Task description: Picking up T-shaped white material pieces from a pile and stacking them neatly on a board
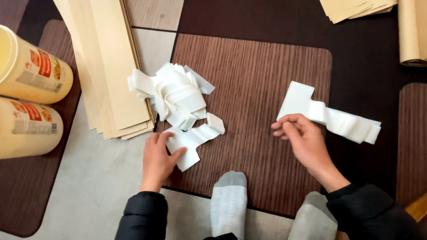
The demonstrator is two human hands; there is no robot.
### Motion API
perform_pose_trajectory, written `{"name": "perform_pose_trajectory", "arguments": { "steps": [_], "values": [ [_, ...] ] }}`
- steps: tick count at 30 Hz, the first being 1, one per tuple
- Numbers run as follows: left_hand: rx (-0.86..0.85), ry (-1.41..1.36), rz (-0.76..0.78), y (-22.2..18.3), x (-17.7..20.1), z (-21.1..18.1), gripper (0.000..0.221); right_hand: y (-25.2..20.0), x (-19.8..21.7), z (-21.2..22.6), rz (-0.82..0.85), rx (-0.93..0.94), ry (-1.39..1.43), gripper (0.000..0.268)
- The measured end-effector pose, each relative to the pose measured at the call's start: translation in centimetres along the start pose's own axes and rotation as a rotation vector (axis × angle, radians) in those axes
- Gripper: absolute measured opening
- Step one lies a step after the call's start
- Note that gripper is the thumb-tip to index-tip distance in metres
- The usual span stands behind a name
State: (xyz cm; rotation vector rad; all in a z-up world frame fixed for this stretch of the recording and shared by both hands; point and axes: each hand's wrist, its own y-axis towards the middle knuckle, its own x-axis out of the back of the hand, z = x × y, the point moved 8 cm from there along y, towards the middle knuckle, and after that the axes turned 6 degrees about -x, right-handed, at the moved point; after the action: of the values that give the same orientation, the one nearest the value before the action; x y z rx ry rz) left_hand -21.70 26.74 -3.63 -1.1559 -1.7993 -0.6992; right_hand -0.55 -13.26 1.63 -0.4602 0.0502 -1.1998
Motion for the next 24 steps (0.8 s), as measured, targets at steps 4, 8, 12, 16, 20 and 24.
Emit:
{"name": "perform_pose_trajectory", "arguments": {
  "steps": [4,8,12,16,20,24],
  "values": [
    [0.015,0.024,0.014,-0.6,-0.6,0.5,0.058,-1.4,-3.5,2.7,0.108,0.034,-0.086,0.022],
    [0.063,-0.111,-0.046,0.0,1.6,-1.1,0.064,-2.0,-5.8,2.2,0.189,0.083,-0.082,0.022],
    [0.123,-0.055,-0.031,0.0,1.4,0.3,0.081,-2.3,-6.8,1.5,0.248,0.028,-0.117,0.022],
    [0.114,-0.141,-0.133,0.1,0.0,2.9,0.071,-2.3,-7.1,1.8,0.267,0.026,-0.131,0.023],
    [-0.003,-0.218,-0.285,0.1,1.5,2.0,0.024,-2.1,-7.3,1.8,0.260,0.037,-0.132,0.023],
    [-0.115,-0.253,-0.470,0.4,6.0,-1.2,0.022,-2.3,-7.4,2.5,0.264,0.035,-0.134,0.024]
  ]
}}
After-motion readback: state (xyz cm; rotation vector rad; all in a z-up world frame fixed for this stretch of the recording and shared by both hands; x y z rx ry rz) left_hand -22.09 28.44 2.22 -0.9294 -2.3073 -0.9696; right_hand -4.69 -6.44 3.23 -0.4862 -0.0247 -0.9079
